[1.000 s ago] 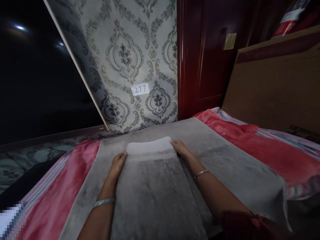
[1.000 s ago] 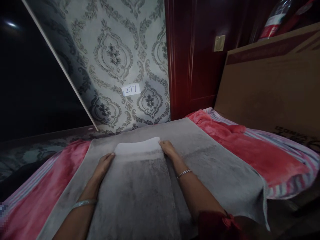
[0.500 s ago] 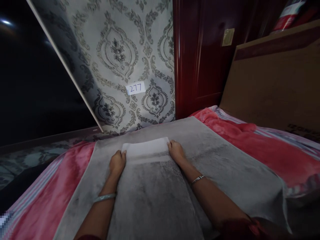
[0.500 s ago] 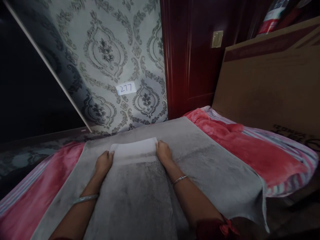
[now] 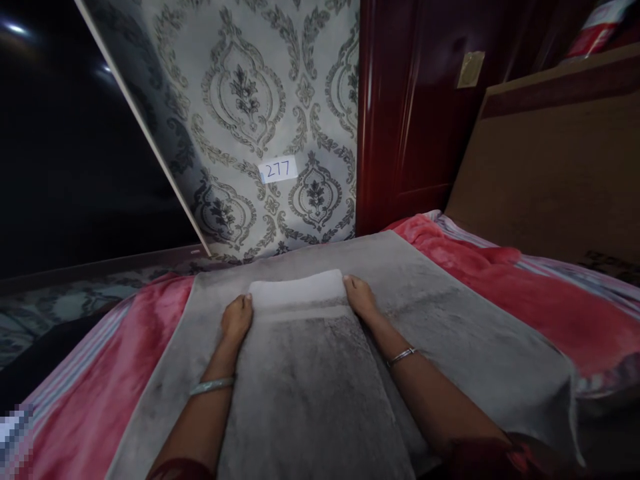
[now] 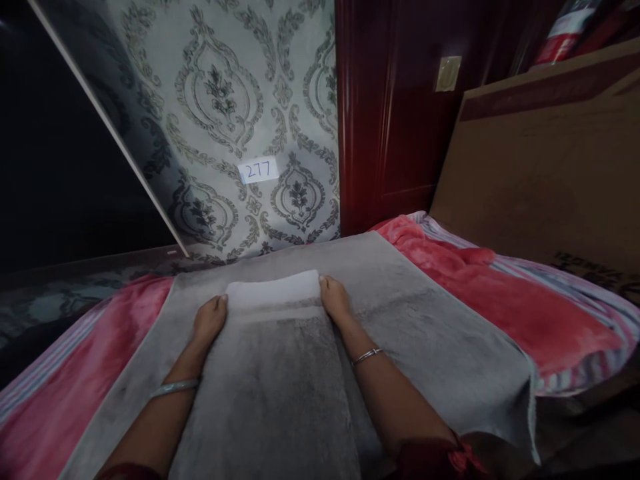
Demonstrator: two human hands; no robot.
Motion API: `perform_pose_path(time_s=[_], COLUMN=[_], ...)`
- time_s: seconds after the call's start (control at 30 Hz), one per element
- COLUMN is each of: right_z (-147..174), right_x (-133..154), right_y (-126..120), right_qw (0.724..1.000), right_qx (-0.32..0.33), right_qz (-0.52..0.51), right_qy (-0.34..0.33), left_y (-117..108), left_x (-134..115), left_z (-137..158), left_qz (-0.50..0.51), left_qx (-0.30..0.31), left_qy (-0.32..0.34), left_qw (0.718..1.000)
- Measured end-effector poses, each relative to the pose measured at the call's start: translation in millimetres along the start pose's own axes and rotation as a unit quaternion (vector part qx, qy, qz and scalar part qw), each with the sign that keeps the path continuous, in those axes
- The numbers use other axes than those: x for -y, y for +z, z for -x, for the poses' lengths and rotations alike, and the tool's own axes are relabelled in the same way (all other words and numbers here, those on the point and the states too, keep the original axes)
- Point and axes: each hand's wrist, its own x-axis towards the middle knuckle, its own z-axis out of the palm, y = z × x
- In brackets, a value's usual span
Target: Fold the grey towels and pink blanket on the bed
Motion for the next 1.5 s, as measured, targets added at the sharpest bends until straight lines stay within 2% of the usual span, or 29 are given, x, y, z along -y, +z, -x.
perform_pose_path(time_s=[0.13, 0.27, 0.43, 0.63, 0.97, 1.13, 1.3, 1.43, 1.5], right_z=[-4, -4, -2, -1, 1, 0, 0, 0, 1], right_x=[-5, -5, -2, 0, -2, -2, -2, -1, 0], right_y=[4, 6, 5, 4, 4, 6, 8, 9, 8], right_qw=[0.999, 0.999, 0.999, 1.0, 0.999, 0.997, 0.998, 0.999, 0.999], right_qx=[-0.006, -0.007, -0.01, -0.004, -0.007, -0.015, -0.015, -0.008, -0.004], right_qz=[-0.034, -0.048, -0.045, -0.024, -0.044, -0.075, -0.061, -0.039, -0.035], right_qy=[-0.01, -0.007, -0.001, 0.019, -0.006, -0.024, -0.008, 0.016, 0.019], left_y=[2, 5, 8, 9, 8, 10, 11, 7, 6], left_x=[4, 7, 10, 8, 9, 11, 9, 4, 1], left_z=[-1, -6, -10, -13, -5, -6, -6, -5, -4], left_qz=[0.045, 0.095, 0.103, 0.103, 0.182, 0.231, 0.19, 0.054, 0.026], left_qx=[-0.016, -0.005, -0.03, -0.023, -0.067, -0.05, -0.08, -0.034, -0.022], left_qy=[0.029, 0.054, 0.037, 0.027, 0.072, 0.09, 0.075, 0.037, 0.026], left_qw=[0.998, 0.994, 0.994, 0.994, 0.978, 0.967, 0.976, 0.997, 0.999])
